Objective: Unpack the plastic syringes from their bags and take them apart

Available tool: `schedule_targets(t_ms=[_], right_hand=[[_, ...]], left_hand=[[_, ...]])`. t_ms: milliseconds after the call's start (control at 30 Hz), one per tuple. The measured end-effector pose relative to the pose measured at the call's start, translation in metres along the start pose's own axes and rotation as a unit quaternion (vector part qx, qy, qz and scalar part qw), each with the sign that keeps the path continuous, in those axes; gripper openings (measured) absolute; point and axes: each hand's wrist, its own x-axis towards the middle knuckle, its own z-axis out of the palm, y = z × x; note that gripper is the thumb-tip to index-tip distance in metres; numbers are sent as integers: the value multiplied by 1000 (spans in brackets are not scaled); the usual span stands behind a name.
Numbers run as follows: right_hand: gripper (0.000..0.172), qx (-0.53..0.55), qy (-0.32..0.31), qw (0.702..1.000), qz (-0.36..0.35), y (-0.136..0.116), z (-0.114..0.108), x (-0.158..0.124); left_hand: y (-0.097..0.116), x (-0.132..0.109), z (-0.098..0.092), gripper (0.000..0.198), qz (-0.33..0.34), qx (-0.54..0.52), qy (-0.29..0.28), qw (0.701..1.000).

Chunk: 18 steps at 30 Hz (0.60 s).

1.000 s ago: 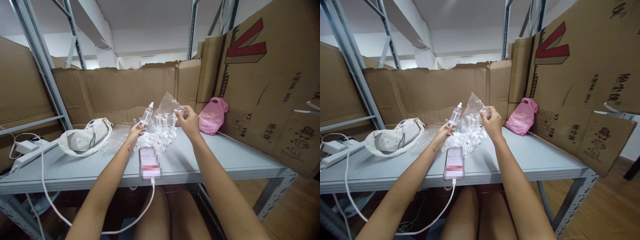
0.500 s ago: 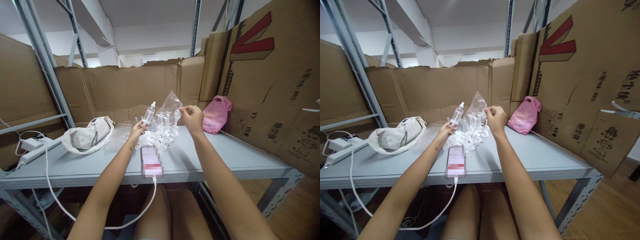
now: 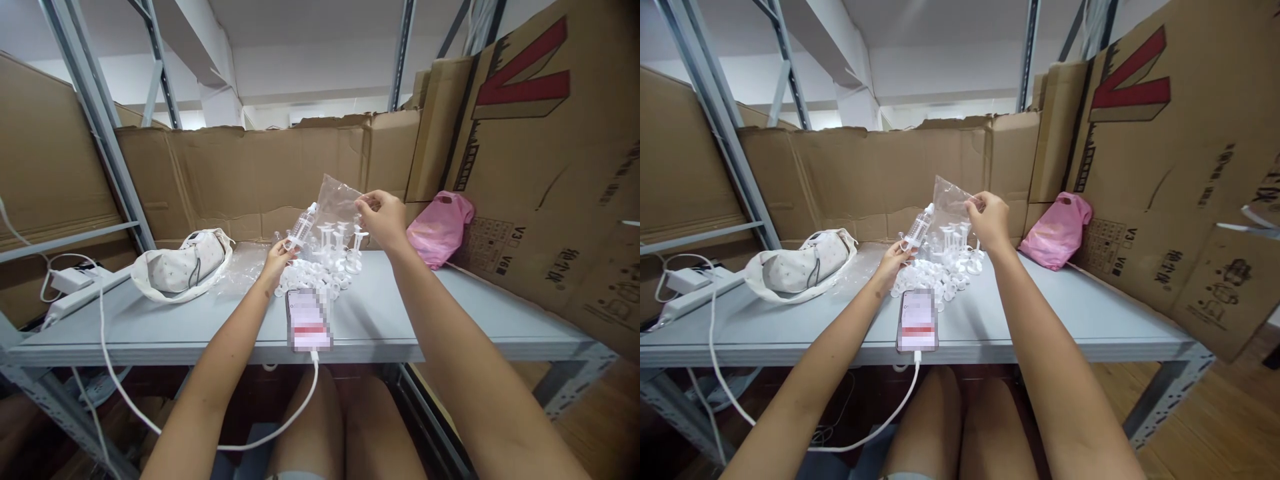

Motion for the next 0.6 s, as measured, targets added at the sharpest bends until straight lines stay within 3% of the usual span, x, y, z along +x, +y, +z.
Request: schedule_targets(t_ms=[233,400,600], right_hand=[[10,29,104,994,4,5,-12,1],[11,44,239,970,-11,-1,-37,0],[9,94,349,932,-24,-8,-70,-1]], left_hand=[[0,4,-2,49,36,10,56,998],[-5,8,-5,43,89,48,23,995],[-15,12,-9,38,120,197,-10,973]])
